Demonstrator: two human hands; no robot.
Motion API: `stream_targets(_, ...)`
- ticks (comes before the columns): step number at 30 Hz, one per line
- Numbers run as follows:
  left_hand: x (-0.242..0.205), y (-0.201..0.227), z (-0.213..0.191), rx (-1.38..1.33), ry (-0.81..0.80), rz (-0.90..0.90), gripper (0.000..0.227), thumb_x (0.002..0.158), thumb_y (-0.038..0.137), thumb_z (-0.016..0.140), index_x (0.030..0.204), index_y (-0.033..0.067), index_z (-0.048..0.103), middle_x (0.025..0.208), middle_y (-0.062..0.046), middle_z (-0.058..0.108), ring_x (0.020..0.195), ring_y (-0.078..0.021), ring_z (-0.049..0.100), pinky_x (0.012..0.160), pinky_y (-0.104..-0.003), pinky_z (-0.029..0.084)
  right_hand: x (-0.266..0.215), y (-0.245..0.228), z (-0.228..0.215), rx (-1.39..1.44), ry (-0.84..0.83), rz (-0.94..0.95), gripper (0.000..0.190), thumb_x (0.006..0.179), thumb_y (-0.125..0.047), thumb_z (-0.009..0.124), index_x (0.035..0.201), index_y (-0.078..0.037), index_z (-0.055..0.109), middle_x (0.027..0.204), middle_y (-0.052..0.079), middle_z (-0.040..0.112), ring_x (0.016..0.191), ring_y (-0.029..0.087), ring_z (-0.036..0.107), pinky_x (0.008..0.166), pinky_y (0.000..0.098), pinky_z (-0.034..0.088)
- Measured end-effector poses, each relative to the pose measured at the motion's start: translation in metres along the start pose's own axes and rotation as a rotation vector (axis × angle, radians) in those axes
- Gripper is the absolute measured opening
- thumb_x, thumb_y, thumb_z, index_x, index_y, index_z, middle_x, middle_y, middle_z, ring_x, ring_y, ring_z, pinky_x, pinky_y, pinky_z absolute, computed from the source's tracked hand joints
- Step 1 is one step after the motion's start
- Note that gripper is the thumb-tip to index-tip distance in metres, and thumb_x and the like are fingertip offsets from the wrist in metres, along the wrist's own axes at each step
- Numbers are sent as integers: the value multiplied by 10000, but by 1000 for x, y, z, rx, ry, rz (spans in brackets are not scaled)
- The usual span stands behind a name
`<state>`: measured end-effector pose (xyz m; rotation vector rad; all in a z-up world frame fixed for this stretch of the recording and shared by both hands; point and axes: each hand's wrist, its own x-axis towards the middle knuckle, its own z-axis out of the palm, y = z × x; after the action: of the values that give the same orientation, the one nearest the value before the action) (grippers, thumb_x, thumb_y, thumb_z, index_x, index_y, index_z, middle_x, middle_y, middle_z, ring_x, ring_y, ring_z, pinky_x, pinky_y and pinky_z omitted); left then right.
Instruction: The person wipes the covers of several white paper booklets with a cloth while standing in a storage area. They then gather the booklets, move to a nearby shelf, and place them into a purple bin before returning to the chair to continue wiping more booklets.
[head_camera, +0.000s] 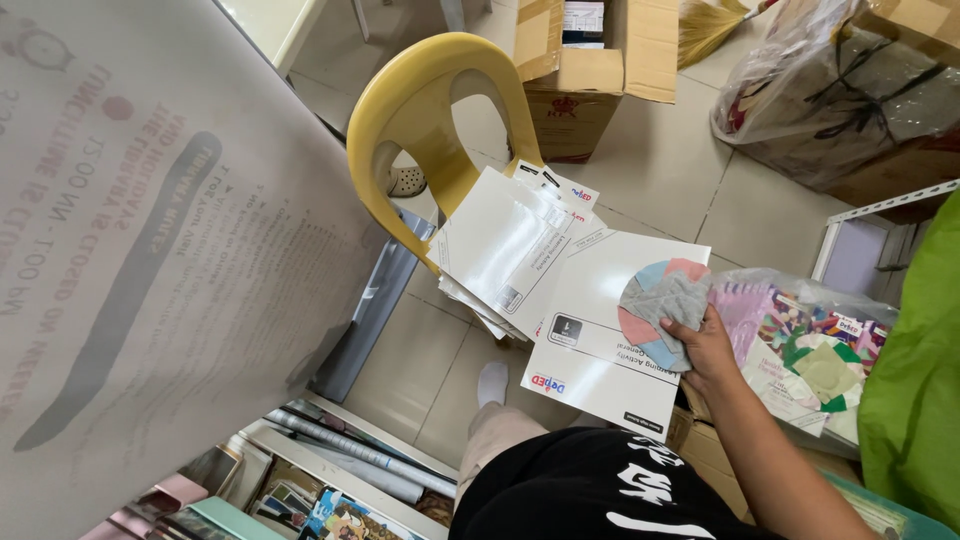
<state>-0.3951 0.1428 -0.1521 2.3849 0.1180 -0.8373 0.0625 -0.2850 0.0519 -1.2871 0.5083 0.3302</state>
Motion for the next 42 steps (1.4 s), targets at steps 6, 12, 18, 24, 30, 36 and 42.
stream_targets(6, 90, -4, 3, -32, 15, -63, 456, 924, 303, 620, 1289, 37, 564, 1162, -243, 666, 1023, -411, 667, 878, -500, 542, -7, -12, 3, 105, -76, -42, 608, 856, 103, 637, 1409, -105, 493, 1308, 85, 648, 1195, 240, 661, 960, 398, 597)
stream_targets(12, 225, 122, -141, -528, -18, -172, 469, 973, 405, 570, 1331, 101, 552, 1168, -182, 685, 995, -318, 677, 813, -454, 540, -20, -27, 13, 199, -57, -38, 638, 857, 100, 633, 1431, -131, 477, 1310, 87, 642, 1188, 251, 658, 951, 449, 592)
stream_targets(18, 240, 313, -297, -1492, -269, 127, 628, 1045, 400, 500, 1600, 131, 388, 1465, -148, 551, 1246, -218, 613, 1009, -386, 551, -20, -28, 17, 243, -7, -205, 602, 866, 107, 656, 1407, -97, 488, 1318, 92, 643, 1196, 244, 662, 984, 423, 594)
stream_targets(24, 248, 359, -323, -1355, -413, 291, 840, 900, -3, 538, 1651, 167, 201, 1471, -204, 506, 1248, -280, 557, 1012, -393, 516, -35, -31, 0, 153, 90, -294, 566, 870, 75, 698, 1374, -30, 464, 1305, 114, 638, 1174, 231, 664, 987, 386, 583)
stream_targets(30, 286, 357, -279, -1188, -238, 447, 925, 824, -147, 482, 1652, 163, 210, 1648, -85, 358, 1396, -187, 466, 1099, -308, 428, -28, -26, -4, -536, 367, -569, 991, 776, -123, 828, 1543, 0, 213, 1526, 248, 374, 1406, 362, 411, 1161, 458, 365)
stream_targets(36, 292, 375, -271, -1196, -146, 610, 822, 910, -137, 482, 1648, 135, 244, 1696, -81, 285, 1474, -197, 349, 1162, -319, 342, -43, -58, 34, -1494, 299, -458, 806, 959, -386, 615, 1616, -233, 174, 1701, 182, 26, 1535, 432, -10, 1158, 617, 62)
stream_targets(42, 290, 389, -277, -1010, 51, 669, 708, 983, -71, 446, 1643, 127, 281, 1719, -74, 272, 1560, -182, 260, 1239, -315, 236, -64, -36, 62, -1482, -125, -629, 617, 1005, -460, 476, 1588, -325, 325, 1715, 113, 78, 1564, 403, 5, 1219, 585, 53)
